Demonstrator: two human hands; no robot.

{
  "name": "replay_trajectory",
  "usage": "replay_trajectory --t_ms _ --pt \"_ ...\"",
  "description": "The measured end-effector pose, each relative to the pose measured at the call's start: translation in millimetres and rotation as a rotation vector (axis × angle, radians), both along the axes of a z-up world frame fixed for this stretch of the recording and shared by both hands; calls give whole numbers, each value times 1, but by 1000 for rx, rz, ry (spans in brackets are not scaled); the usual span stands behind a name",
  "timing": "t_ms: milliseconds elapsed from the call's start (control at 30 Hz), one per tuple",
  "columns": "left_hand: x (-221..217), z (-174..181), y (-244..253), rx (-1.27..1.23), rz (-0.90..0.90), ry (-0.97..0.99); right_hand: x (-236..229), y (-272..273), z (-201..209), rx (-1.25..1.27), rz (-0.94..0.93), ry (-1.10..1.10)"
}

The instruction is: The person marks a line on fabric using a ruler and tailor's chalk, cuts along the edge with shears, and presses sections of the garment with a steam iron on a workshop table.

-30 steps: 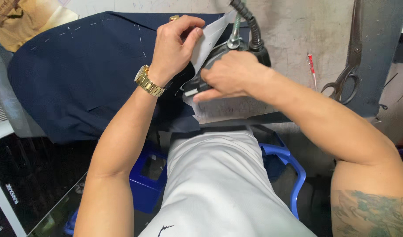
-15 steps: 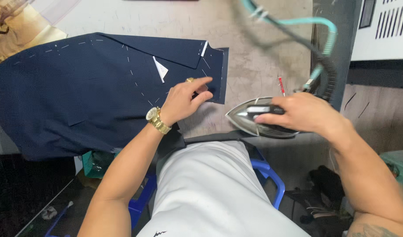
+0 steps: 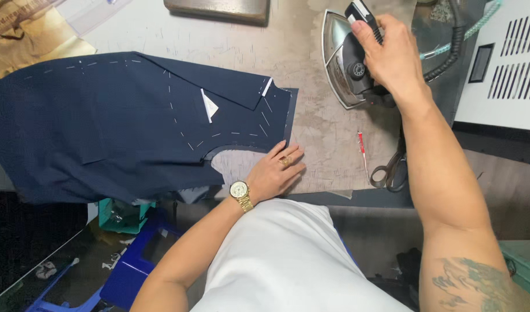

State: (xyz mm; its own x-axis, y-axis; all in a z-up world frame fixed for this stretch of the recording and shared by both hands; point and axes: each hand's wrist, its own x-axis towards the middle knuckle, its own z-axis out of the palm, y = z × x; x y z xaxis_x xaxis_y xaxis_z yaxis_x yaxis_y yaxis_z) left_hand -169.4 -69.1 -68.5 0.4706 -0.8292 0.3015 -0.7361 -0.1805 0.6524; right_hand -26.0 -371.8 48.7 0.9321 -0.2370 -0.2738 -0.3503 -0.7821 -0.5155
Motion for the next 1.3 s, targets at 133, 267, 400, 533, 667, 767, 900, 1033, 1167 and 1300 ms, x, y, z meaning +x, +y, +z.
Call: replay_trajectory --t_ms 133,267,400,533,667,767,900,1033,1167,1300 --pt "49 16 19 -67 301 7 -4 -8 -16 17 83 -109" --pt "134 31 66 2 476 -135 -4 -4 -18 -129 117 -294" --pt "198 16 125 198 651 -245 -4 2 -10 -95 73 -212" --pt "217 3 153 218 602 -316 -22 41 28 104 -101 98" --pt "206 -22 171 220 604 -283 -70 123 45 168 -300 220" --pt "223 -27 164 156 591 -323 -89 173 36 128 -359 196" --pt "254 8 134 18 454 -293 -106 216 -1 23 -418 274" --pt "304 14 95 104 340 -271 -98 208 -2 -75 -461 147" --pt "351 17 67 351 90 -312 -99 204 8 10 -367 180" --pt "370 18 55 596 -16 -394 -116 212 -14 -147 -287 122"
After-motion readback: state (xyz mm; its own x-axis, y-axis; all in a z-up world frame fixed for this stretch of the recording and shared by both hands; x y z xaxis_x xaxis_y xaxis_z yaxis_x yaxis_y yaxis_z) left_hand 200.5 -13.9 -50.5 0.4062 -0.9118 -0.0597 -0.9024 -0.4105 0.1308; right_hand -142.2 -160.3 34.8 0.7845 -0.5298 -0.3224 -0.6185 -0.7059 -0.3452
